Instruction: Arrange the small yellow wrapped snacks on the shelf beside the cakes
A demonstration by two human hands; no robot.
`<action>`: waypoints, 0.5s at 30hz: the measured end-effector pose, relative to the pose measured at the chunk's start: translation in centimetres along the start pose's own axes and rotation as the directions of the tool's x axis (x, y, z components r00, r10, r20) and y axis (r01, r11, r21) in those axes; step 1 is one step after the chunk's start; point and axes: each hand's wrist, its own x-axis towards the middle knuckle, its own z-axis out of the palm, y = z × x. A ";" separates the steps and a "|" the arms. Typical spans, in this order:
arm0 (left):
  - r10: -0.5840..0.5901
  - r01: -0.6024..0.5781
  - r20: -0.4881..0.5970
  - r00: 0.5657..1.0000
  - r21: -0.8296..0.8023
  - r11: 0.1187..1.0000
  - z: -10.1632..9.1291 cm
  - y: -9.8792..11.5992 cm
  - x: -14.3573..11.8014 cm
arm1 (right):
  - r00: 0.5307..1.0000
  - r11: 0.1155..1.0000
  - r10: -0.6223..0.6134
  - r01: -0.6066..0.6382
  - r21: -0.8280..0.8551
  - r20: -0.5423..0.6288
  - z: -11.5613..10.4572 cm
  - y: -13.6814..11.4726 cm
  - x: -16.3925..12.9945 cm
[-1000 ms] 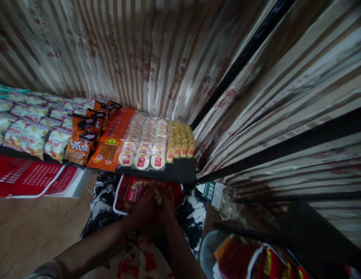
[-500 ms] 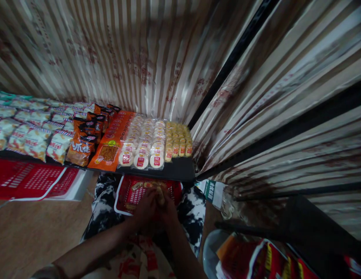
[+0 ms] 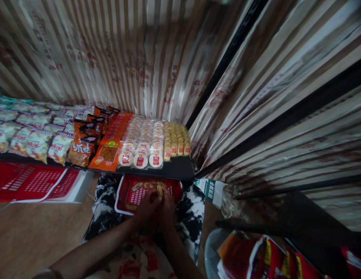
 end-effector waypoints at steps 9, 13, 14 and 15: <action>-0.135 0.132 -0.073 0.988 -0.041 0.990 0.1 0.2 0.1 | 0.992 0.984 -0.110 0.100 -0.145 -0.062 0.8 -1.8 -1.3; -0.186 0.185 -0.078 0.979 -0.017 0.983 -0.8 -0.2 0.7 | 0.992 0.968 -0.123 0.117 -0.224 -0.014 0.4 -1.8 -0.7; -0.202 0.200 -0.081 0.976 -0.030 0.979 -1.0 -0.4 1.0 | 0.992 0.964 -0.126 0.123 -0.236 0.003 0.2 -1.9 -0.5; -0.213 0.210 -0.085 0.973 -0.043 0.977 -1.2 -0.4 1.2 | 0.990 0.959 -0.136 0.137 -0.250 0.020 0.0 -2.0 -0.3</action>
